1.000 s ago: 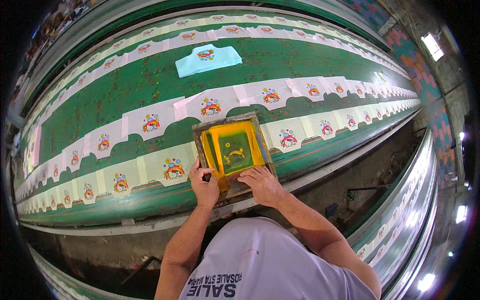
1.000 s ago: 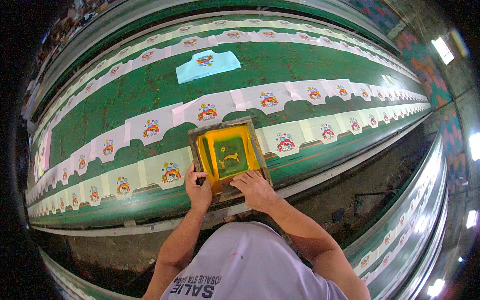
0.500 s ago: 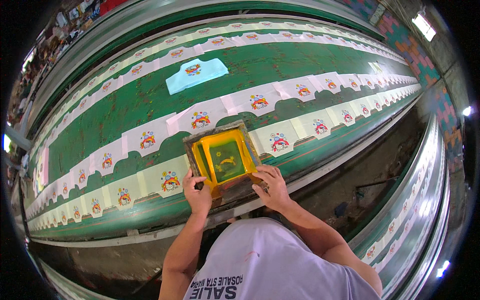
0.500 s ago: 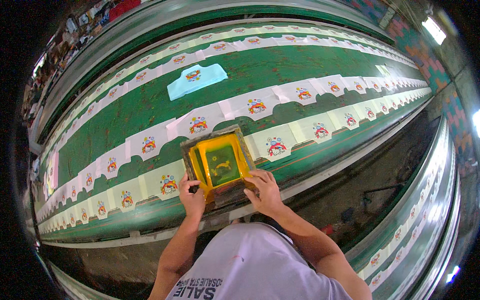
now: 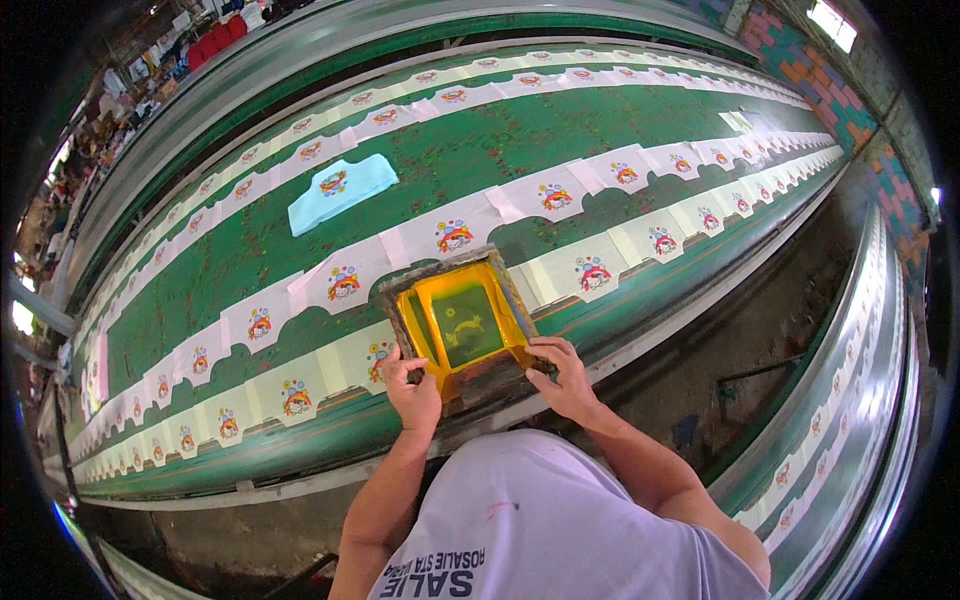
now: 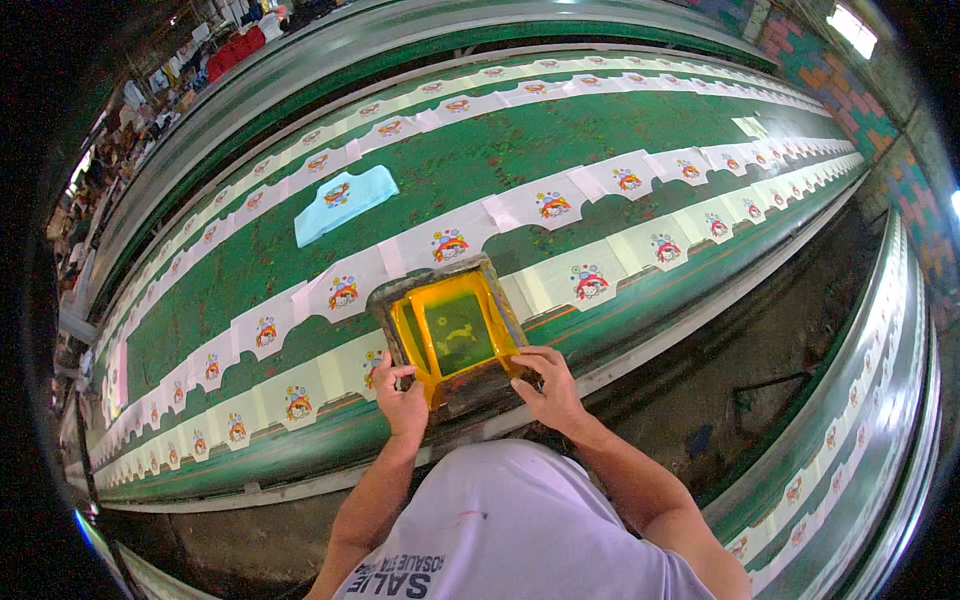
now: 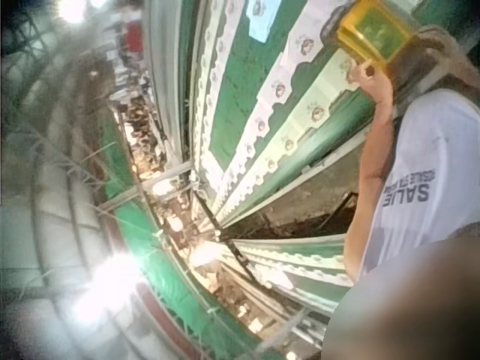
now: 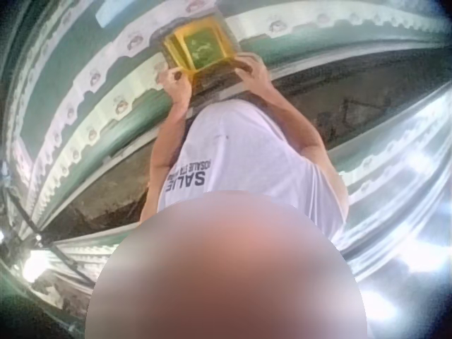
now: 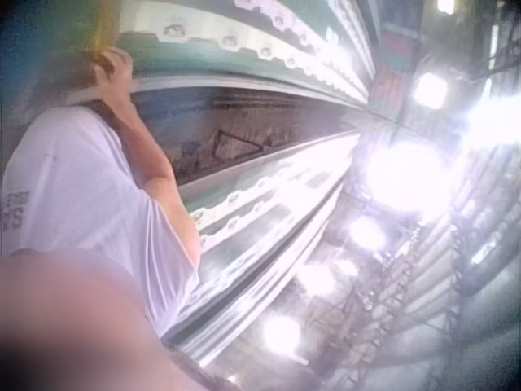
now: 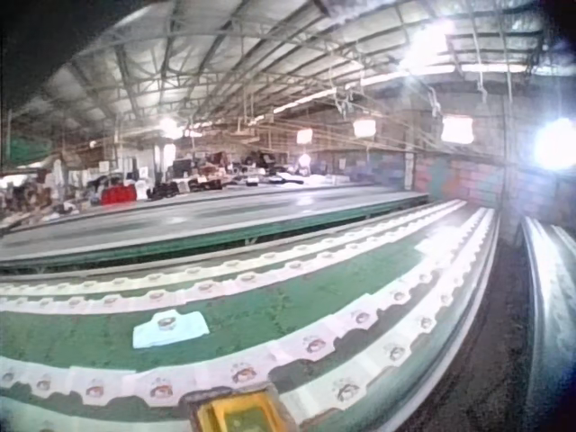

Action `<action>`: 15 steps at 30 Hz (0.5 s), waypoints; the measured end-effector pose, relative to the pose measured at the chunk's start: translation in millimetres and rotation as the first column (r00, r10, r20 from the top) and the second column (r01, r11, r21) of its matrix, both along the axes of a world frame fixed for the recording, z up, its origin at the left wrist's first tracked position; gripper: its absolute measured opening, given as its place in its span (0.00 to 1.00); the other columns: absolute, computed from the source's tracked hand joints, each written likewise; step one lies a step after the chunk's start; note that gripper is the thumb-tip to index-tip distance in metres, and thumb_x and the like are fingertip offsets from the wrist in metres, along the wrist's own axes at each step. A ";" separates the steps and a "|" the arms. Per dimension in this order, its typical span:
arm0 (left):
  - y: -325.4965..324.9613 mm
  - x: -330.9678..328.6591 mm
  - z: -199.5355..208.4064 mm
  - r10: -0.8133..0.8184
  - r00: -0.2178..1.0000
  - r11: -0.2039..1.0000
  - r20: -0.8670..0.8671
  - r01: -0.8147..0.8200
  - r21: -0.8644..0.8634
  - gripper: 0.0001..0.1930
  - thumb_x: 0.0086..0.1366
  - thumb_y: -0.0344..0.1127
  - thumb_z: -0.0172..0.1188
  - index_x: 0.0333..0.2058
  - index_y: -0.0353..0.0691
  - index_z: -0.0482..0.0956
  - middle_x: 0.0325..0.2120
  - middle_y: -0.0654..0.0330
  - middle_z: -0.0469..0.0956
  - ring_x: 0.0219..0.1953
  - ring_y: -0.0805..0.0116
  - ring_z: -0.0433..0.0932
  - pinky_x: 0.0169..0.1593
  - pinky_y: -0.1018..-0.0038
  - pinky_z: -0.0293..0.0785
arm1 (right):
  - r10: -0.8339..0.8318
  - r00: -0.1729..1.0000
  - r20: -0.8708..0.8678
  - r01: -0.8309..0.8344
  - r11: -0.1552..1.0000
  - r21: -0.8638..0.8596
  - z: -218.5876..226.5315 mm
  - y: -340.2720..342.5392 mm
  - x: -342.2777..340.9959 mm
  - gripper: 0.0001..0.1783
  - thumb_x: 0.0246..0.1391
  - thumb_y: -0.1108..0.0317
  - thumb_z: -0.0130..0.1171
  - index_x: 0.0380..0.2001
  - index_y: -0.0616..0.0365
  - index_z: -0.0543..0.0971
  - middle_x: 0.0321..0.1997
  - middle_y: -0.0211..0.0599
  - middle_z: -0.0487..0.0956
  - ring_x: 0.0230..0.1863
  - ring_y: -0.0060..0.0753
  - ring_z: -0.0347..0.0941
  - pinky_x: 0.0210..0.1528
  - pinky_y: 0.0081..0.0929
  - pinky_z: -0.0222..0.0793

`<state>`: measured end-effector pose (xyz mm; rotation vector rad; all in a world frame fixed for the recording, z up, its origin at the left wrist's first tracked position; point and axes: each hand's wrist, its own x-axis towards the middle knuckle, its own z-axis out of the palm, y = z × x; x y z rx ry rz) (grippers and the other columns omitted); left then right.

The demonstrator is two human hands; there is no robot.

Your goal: The person uses a squeegee to press green ink through a yellow screen-printing frame onto a long white fabric strip with a cartoon pattern. The person repeatedly wipes the screen with a cloth and repositions the frame along the fabric to continue printing.

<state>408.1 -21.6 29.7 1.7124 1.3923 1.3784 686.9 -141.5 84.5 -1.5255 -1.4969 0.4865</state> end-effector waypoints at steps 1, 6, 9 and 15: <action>-2.2 13.6 -2.6 0.002 1.000 1.000 0.022 -0.002 -0.009 0.13 0.55 0.18 0.69 0.39 0.39 0.83 0.70 0.31 0.74 0.72 0.40 0.73 0.77 0.53 0.62 | 0.001 1.000 0.007 -0.001 1.000 0.003 -0.5 -0.9 12.7 0.25 0.58 0.75 0.75 0.59 0.58 0.84 0.66 0.47 0.82 0.69 0.54 0.75 0.73 0.47 0.71; -10.4 56.4 -7.5 0.013 0.995 0.999 0.098 -0.008 -0.053 0.13 0.55 0.16 0.67 0.39 0.37 0.83 0.71 0.32 0.73 0.73 0.42 0.74 0.76 0.56 0.65 | 0.015 1.000 -0.005 -0.015 1.000 0.006 -1.2 -2.9 58.0 0.25 0.58 0.76 0.74 0.59 0.59 0.85 0.66 0.47 0.82 0.69 0.54 0.76 0.72 0.47 0.71; -10.0 62.7 -6.9 0.038 0.992 0.987 0.121 -0.018 -0.162 0.14 0.54 0.15 0.66 0.39 0.36 0.84 0.73 0.33 0.73 0.75 0.44 0.74 0.77 0.57 0.66 | 0.042 0.999 -0.023 -0.042 0.999 -0.001 3.0 -4.6 71.2 0.23 0.58 0.76 0.74 0.57 0.59 0.85 0.65 0.47 0.83 0.68 0.55 0.76 0.71 0.48 0.72; -7.7 59.2 -11.4 0.032 0.982 0.973 0.187 0.012 -0.231 0.15 0.54 0.12 0.65 0.39 0.35 0.84 0.75 0.34 0.71 0.75 0.47 0.74 0.77 0.60 0.66 | 0.155 0.970 0.188 -0.177 0.978 0.107 20.2 -2.4 72.7 0.24 0.55 0.74 0.76 0.55 0.58 0.86 0.63 0.47 0.82 0.66 0.57 0.78 0.70 0.52 0.74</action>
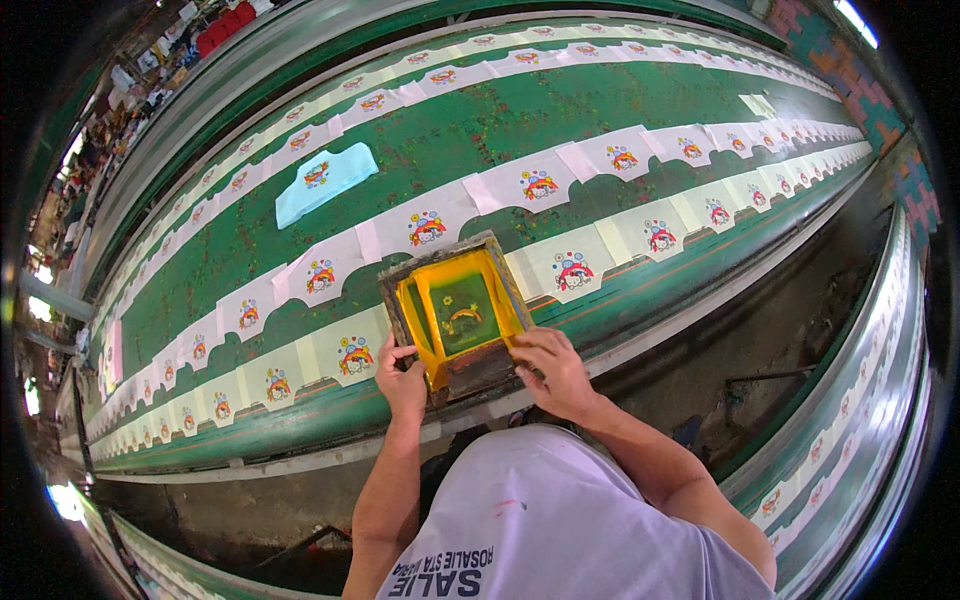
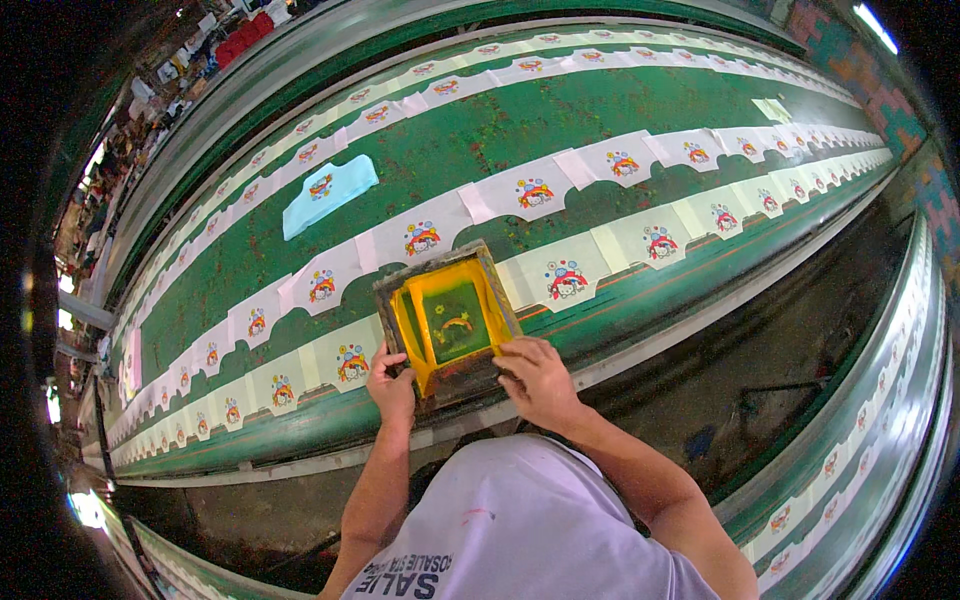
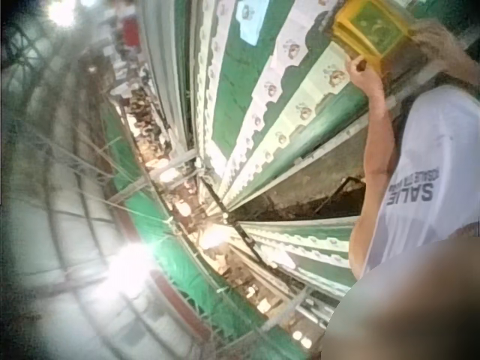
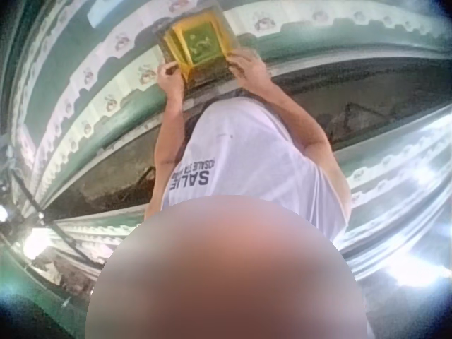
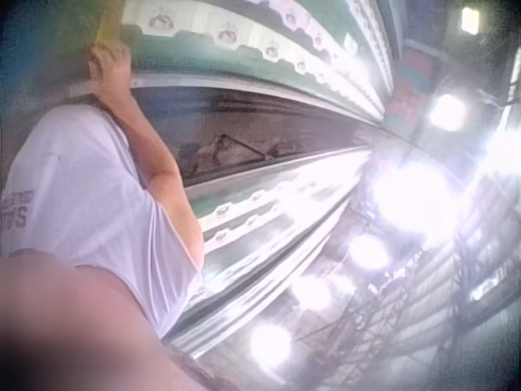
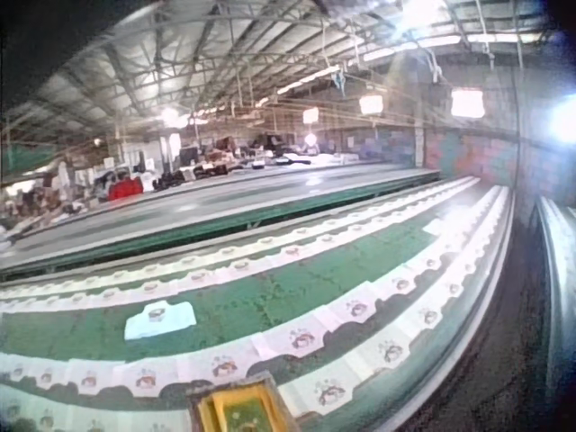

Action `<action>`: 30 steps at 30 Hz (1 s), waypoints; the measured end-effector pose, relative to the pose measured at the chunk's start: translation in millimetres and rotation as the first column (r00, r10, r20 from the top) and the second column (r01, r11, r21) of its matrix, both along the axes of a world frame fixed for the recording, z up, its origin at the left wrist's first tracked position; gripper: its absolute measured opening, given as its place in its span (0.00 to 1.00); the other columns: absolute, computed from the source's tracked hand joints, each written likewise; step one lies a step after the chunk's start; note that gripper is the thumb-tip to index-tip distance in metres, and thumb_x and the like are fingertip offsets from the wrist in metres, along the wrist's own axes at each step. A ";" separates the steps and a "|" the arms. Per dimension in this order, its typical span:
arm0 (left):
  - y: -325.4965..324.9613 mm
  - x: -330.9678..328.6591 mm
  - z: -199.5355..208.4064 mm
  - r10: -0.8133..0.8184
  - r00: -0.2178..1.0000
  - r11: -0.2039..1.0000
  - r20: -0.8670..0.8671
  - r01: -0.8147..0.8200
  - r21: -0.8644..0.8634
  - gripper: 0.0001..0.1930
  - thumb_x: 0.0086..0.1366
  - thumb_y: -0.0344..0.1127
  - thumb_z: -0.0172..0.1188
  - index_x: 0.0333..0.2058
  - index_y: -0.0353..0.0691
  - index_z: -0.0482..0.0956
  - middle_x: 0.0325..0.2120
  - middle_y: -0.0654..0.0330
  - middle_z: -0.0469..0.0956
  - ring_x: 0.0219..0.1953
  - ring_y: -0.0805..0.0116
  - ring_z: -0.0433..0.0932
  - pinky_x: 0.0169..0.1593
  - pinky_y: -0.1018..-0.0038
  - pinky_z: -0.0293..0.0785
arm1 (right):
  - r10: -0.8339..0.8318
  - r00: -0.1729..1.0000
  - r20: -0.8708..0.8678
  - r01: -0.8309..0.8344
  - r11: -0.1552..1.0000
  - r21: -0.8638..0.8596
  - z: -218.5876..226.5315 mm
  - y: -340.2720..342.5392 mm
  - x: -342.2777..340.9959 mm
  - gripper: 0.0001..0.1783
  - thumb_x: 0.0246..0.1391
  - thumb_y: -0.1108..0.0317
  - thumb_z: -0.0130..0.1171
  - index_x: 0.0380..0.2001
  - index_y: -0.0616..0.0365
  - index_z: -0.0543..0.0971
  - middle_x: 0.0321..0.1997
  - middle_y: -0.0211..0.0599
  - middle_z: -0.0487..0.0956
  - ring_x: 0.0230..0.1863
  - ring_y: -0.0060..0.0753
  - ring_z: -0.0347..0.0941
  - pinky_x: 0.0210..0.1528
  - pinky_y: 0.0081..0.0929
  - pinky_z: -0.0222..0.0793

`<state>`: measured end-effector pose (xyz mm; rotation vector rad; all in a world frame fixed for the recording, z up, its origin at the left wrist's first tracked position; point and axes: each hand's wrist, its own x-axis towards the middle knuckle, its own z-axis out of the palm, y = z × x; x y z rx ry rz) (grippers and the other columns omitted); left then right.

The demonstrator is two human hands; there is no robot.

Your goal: The person uses a squeegee to press green ink through a yellow screen-printing frame onto a long white fabric strip with a cartoon pattern. The person repeatedly wipes the screen with a cloth and repositions the frame along the fabric to continue printing.

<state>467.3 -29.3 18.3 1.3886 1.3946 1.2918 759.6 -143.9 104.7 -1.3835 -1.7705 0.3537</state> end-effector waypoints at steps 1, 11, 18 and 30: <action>0.7 -0.7 -1.1 -0.005 0.999 1.000 0.043 0.006 -0.011 0.15 0.54 0.12 0.65 0.39 0.35 0.84 0.75 0.34 0.71 0.75 0.47 0.74 0.77 0.60 0.66 | 0.046 0.997 0.068 -0.048 0.998 0.032 3.1 1.7 -2.8 0.24 0.54 0.72 0.77 0.55 0.57 0.86 0.62 0.47 0.82 0.65 0.57 0.78 0.69 0.53 0.75; 0.3 -4.7 -4.2 -0.021 0.997 0.998 0.076 0.026 -0.059 0.17 0.54 0.11 0.67 0.41 0.36 0.83 0.76 0.36 0.69 0.77 0.49 0.72 0.78 0.61 0.65 | 0.293 0.871 0.394 -0.266 0.956 -0.123 15.6 34.1 -39.7 0.26 0.56 0.70 0.66 0.60 0.56 0.83 0.61 0.41 0.81 0.66 0.49 0.77 0.69 0.49 0.74; 1.0 -8.0 -6.2 -0.049 0.991 0.996 0.127 0.057 -0.063 0.16 0.55 0.12 0.67 0.41 0.37 0.83 0.76 0.37 0.69 0.78 0.50 0.70 0.78 0.61 0.63 | 0.407 0.824 0.395 -0.263 0.891 -0.370 27.5 64.6 -37.6 0.27 0.61 0.70 0.63 0.63 0.57 0.83 0.60 0.45 0.83 0.64 0.53 0.79 0.69 0.49 0.75; -4.0 -1.3 5.3 -0.010 0.999 0.999 -0.039 0.008 -0.054 0.14 0.56 0.14 0.68 0.39 0.37 0.83 0.75 0.37 0.72 0.77 0.47 0.71 0.78 0.59 0.64 | 0.315 0.870 0.379 -0.238 0.942 -0.237 12.6 50.1 -37.3 0.28 0.56 0.71 0.66 0.62 0.56 0.84 0.62 0.41 0.81 0.66 0.51 0.77 0.71 0.51 0.73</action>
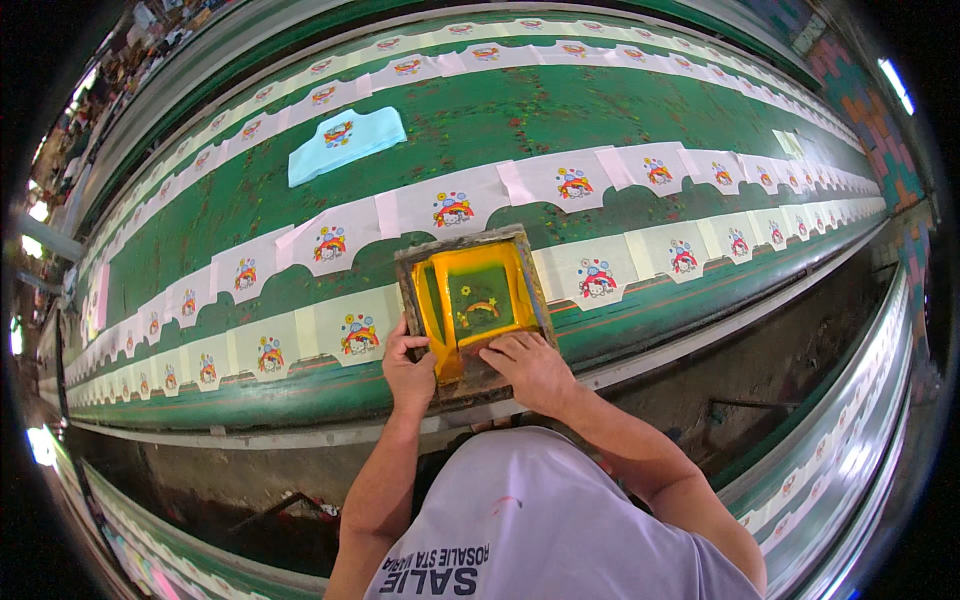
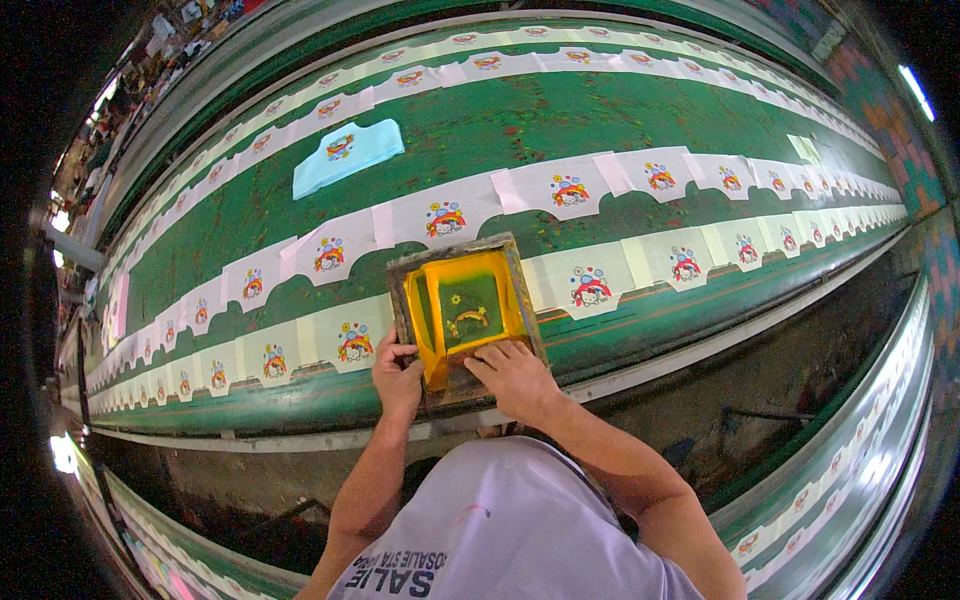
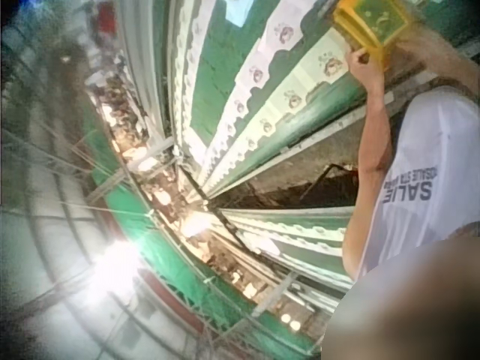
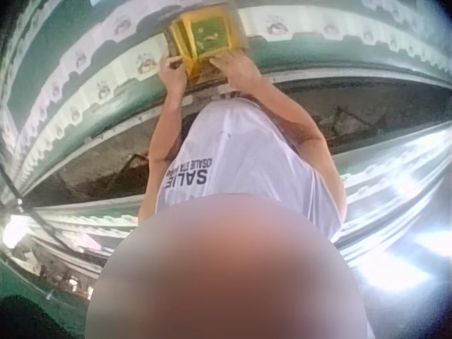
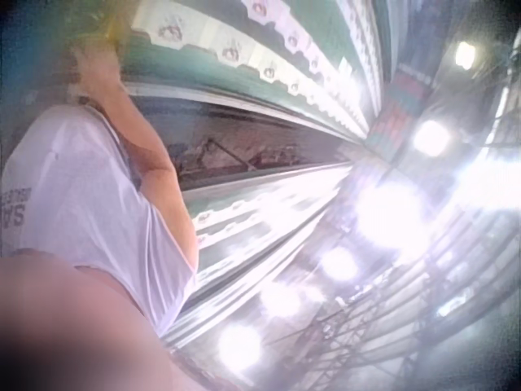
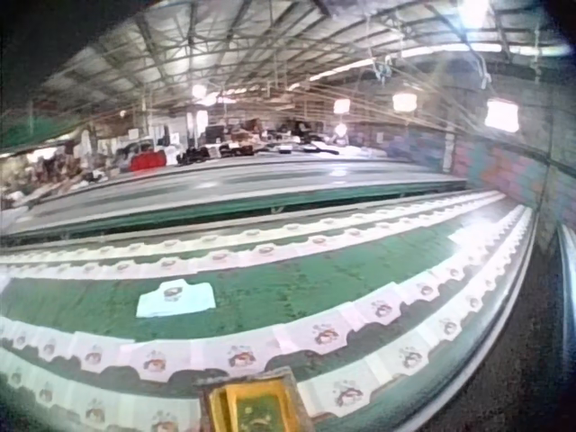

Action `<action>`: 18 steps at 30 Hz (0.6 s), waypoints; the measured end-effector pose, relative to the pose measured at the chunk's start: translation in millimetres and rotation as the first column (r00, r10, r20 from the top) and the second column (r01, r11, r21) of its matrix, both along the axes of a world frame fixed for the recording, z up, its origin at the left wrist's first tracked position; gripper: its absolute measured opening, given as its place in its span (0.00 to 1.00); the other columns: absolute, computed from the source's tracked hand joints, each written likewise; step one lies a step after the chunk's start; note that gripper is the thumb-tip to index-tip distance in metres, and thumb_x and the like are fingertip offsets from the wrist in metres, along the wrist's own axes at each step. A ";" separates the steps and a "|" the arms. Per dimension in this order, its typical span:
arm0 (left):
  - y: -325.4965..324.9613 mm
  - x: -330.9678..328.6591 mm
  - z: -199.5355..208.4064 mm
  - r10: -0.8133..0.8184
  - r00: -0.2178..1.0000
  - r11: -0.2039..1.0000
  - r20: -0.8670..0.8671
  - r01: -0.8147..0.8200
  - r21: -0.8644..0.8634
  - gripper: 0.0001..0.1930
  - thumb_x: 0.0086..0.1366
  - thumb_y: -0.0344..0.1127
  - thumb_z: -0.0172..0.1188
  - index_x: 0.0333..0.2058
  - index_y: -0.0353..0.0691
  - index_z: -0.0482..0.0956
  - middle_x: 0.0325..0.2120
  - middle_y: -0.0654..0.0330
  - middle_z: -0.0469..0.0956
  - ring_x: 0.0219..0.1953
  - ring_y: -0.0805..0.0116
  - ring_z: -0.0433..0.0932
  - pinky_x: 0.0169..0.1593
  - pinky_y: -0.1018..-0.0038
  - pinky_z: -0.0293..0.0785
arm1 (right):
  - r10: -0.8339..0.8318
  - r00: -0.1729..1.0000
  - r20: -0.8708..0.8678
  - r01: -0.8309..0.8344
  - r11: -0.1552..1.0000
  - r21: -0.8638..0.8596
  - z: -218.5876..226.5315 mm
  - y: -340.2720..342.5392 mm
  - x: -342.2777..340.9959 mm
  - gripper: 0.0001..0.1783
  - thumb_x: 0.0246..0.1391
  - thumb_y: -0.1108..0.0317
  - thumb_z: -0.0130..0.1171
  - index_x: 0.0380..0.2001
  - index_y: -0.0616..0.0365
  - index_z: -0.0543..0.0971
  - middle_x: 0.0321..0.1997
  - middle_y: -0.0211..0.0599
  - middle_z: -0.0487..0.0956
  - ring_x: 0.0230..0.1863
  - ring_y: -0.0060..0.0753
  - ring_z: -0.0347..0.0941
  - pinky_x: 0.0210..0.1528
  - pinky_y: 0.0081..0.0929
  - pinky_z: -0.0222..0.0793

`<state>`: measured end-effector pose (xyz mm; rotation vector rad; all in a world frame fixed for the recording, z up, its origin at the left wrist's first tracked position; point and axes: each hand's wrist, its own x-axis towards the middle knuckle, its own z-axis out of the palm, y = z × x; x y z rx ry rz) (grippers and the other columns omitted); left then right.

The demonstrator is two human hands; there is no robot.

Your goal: The person uses a squeegee to press green ink through a yellow screen-printing frame onto a long white fabric strip with a cartoon pattern. The person repeatedly wipes the screen with a cloth and repositions the frame along the fabric to continue printing.

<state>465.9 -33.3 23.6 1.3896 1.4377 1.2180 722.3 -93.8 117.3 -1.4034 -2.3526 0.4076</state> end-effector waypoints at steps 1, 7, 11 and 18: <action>-2.1 1.0 1.3 0.012 1.000 1.000 0.010 -0.012 0.001 0.14 0.56 0.14 0.68 0.38 0.37 0.83 0.74 0.37 0.72 0.77 0.47 0.71 0.78 0.59 0.64 | -0.004 1.000 -0.002 0.004 1.000 0.022 -3.7 3.9 -0.1 0.28 0.56 0.72 0.66 0.62 0.55 0.84 0.62 0.41 0.81 0.66 0.51 0.77 0.71 0.50 0.73; -2.5 2.2 3.5 0.015 0.997 1.000 -0.073 -0.015 0.010 0.13 0.55 0.15 0.69 0.38 0.39 0.85 0.74 0.37 0.72 0.76 0.44 0.72 0.77 0.57 0.66 | -0.035 0.998 0.047 0.029 0.993 0.114 -13.5 68.8 5.0 0.31 0.53 0.73 0.68 0.63 0.55 0.84 0.61 0.41 0.82 0.66 0.51 0.77 0.71 0.50 0.72; -1.4 2.0 -1.4 0.012 1.000 1.000 -0.002 -0.012 0.021 0.14 0.55 0.16 0.69 0.38 0.40 0.86 0.74 0.38 0.72 0.76 0.46 0.73 0.75 0.58 0.68 | -0.048 0.996 0.081 0.044 0.998 0.055 -10.4 116.9 7.1 0.32 0.53 0.76 0.67 0.64 0.55 0.83 0.61 0.43 0.83 0.66 0.53 0.77 0.73 0.52 0.72; -4.2 1.5 -7.4 0.004 0.999 0.999 0.051 -0.006 0.049 0.13 0.56 0.16 0.67 0.38 0.41 0.86 0.74 0.39 0.72 0.73 0.47 0.74 0.72 0.60 0.70 | -0.072 0.996 0.052 0.068 0.995 0.069 -7.2 161.2 3.0 0.29 0.54 0.77 0.67 0.62 0.54 0.84 0.61 0.46 0.83 0.66 0.55 0.77 0.72 0.53 0.73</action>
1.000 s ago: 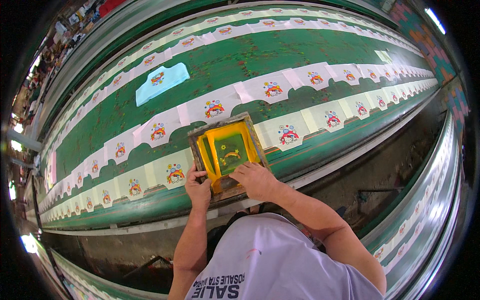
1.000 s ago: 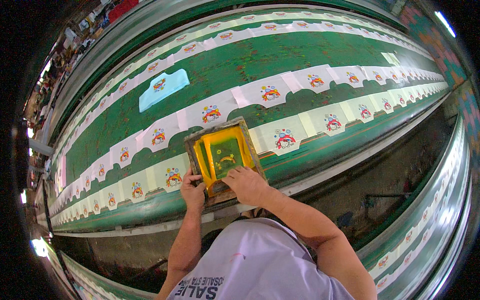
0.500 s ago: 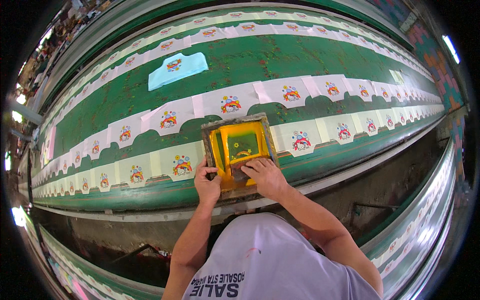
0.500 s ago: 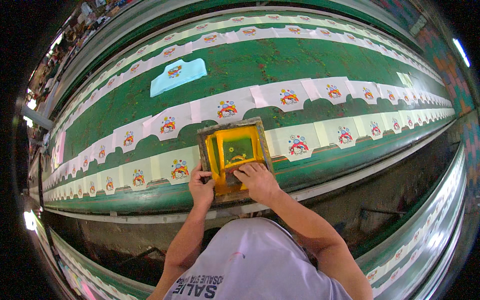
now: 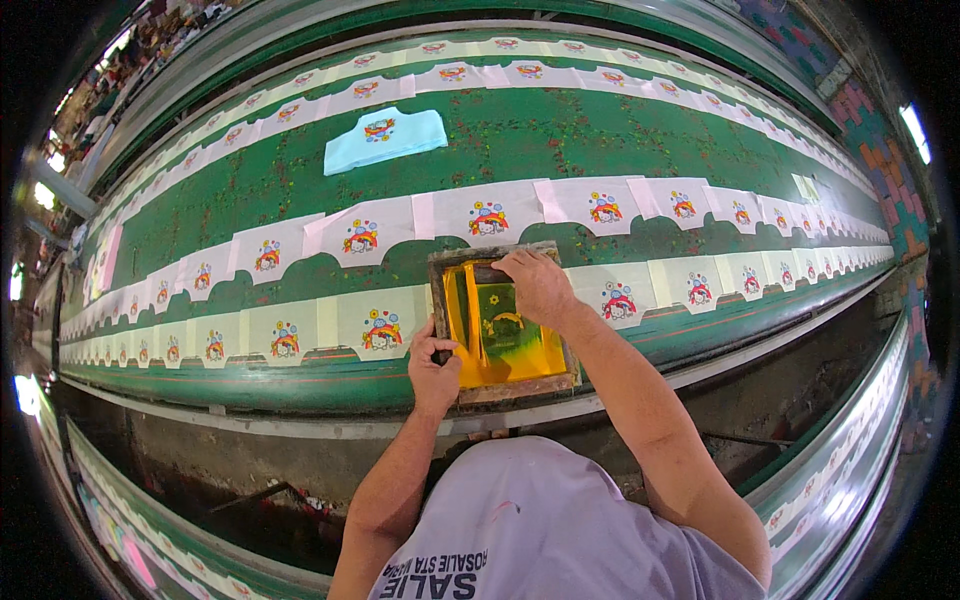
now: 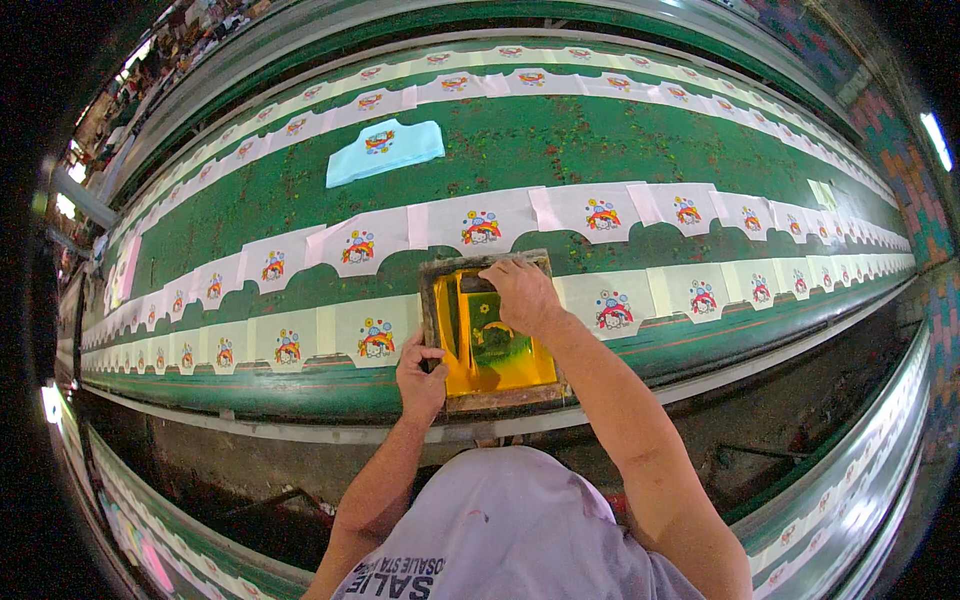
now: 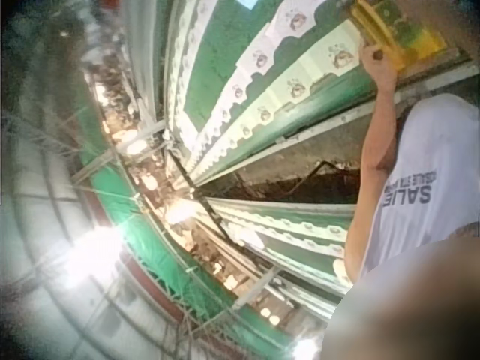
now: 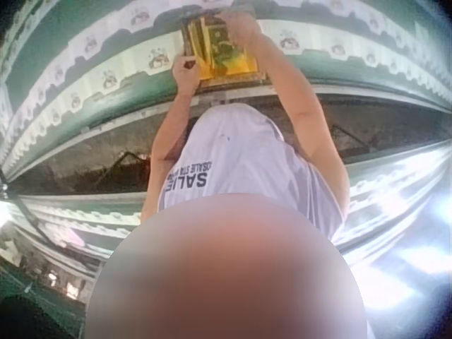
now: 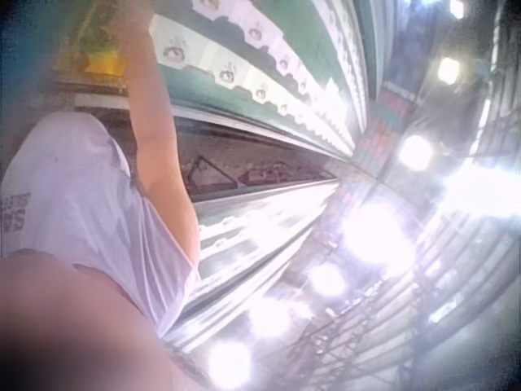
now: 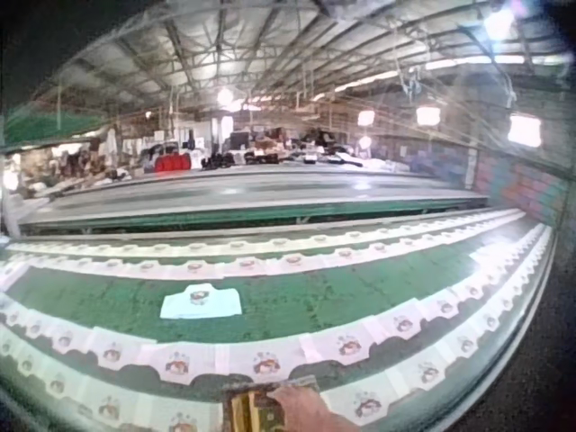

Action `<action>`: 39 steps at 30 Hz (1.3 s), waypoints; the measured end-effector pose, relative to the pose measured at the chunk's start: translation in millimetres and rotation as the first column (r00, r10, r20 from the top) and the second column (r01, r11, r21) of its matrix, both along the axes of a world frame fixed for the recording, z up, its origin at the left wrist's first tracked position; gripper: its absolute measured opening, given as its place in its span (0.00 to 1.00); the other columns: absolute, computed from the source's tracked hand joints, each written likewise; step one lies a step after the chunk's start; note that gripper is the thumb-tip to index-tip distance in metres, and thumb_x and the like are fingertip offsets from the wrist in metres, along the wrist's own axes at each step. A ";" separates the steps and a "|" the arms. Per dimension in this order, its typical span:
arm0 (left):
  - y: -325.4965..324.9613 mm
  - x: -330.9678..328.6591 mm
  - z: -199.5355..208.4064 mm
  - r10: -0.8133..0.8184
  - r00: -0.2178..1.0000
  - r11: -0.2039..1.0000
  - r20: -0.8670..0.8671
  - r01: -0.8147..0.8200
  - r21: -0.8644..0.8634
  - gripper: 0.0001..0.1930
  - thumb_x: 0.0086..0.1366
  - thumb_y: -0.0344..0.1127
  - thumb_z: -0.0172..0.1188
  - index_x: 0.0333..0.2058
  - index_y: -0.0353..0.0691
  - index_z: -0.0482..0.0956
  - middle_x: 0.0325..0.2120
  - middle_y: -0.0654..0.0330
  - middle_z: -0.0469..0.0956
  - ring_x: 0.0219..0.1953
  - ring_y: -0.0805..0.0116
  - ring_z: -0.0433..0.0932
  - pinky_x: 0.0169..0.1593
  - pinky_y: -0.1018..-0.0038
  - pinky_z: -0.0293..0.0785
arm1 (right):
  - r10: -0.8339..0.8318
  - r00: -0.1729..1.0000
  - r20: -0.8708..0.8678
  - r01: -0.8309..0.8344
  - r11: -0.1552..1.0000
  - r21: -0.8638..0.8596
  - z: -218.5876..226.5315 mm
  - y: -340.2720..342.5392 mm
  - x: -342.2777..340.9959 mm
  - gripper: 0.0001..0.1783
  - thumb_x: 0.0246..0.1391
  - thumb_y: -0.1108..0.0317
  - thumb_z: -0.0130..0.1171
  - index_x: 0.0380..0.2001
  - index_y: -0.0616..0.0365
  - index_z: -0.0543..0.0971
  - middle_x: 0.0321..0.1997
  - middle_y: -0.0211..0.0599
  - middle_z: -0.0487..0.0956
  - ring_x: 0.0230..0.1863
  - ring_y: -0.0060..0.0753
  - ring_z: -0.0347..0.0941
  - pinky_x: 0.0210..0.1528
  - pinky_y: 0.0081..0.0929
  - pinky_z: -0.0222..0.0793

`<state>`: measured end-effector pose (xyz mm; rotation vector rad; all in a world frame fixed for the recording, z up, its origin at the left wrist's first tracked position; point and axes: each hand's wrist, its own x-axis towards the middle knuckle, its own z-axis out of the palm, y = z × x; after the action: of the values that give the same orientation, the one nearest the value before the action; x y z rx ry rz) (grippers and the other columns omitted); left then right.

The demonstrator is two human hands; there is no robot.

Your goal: The person uses a squeegee to press green ink through a yellow screen-printing frame onto a long white fabric strip with a cartoon pattern. The person repeatedly wipes the screen with a cloth and repositions the frame along the fabric to continue printing.

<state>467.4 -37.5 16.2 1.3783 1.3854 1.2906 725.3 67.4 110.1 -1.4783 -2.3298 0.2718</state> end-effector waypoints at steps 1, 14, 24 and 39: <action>0.2 0.6 -1.1 0.004 1.000 1.000 -0.029 -0.004 0.008 0.13 0.56 0.16 0.67 0.37 0.41 0.87 0.74 0.39 0.72 0.73 0.47 0.74 0.72 0.60 0.70 | -0.008 1.000 0.005 0.008 0.999 -0.039 -0.5 -2.2 0.8 0.28 0.54 0.77 0.67 0.61 0.55 0.84 0.60 0.46 0.83 0.65 0.56 0.77 0.71 0.53 0.73; -1.3 4.5 1.7 0.024 0.996 1.000 -0.081 -0.023 0.014 0.11 0.57 0.18 0.69 0.36 0.41 0.87 0.72 0.38 0.74 0.74 0.43 0.71 0.76 0.53 0.64 | 0.089 0.996 0.032 -0.087 0.994 -0.058 7.7 -125.7 -11.1 0.28 0.50 0.76 0.69 0.57 0.56 0.84 0.56 0.40 0.82 0.61 0.53 0.77 0.66 0.53 0.73; 0.3 4.1 4.0 0.007 0.982 1.000 -0.187 -0.002 0.027 0.13 0.55 0.18 0.68 0.38 0.40 0.87 0.73 0.36 0.72 0.76 0.40 0.70 0.78 0.52 0.62 | 0.080 0.996 -0.035 -0.084 0.987 -0.139 15.4 -164.4 -13.2 0.29 0.51 0.72 0.74 0.59 0.56 0.84 0.62 0.40 0.82 0.65 0.53 0.76 0.71 0.52 0.72; -1.2 47.3 39.0 0.015 0.987 0.989 -0.162 0.009 0.149 0.14 0.54 0.15 0.68 0.37 0.40 0.85 0.71 0.34 0.74 0.74 0.41 0.72 0.75 0.53 0.66 | -0.417 0.705 -0.574 0.389 0.904 -0.179 -14.1 -207.6 72.9 0.23 0.60 0.74 0.74 0.59 0.60 0.85 0.65 0.50 0.82 0.68 0.55 0.77 0.72 0.44 0.73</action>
<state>514.8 -38.7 55.2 1.6139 1.4226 1.3310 798.2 -140.2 96.0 -1.5836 -1.4599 0.5790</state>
